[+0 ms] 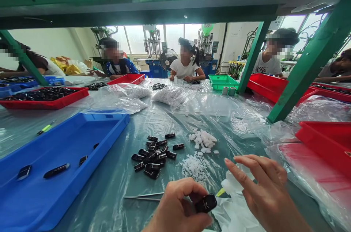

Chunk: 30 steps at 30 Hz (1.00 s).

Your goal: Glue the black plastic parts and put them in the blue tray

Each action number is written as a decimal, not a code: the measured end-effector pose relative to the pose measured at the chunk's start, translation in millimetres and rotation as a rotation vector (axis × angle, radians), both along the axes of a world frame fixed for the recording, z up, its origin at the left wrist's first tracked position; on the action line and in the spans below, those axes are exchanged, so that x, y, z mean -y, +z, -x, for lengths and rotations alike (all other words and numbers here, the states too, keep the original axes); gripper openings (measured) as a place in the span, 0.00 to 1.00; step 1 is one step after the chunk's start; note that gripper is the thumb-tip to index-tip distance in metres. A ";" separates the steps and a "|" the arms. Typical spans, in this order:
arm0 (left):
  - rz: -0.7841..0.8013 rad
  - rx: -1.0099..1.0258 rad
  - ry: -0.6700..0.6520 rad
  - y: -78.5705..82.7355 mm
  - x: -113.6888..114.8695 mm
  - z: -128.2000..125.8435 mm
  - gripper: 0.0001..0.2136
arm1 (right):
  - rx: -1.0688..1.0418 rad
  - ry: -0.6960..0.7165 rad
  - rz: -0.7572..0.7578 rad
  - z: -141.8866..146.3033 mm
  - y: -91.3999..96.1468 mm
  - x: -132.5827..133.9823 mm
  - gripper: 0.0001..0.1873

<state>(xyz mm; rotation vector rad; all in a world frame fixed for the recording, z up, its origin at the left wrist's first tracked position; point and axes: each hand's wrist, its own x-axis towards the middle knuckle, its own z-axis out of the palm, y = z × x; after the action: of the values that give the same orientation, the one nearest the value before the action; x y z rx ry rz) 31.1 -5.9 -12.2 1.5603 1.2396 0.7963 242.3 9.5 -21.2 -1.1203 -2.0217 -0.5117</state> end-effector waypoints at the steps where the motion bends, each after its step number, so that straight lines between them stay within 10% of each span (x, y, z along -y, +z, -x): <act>1: -0.008 -0.006 0.001 -0.1 -0.1 -0.4 0.11 | 0.000 -0.001 -0.004 0.4 -0.6 0.6 0.21; 30: -0.455 -0.106 -0.037 1.8 2.0 0.6 0.12 | 0.074 -0.007 -0.031 -6.5 -1.2 3.6 0.22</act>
<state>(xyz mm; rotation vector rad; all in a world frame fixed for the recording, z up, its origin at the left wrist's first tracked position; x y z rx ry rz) 30.5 -7.9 -10.4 2.0051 1.1513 1.0338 248.8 5.9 -22.4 -1.1055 -2.0667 -0.5940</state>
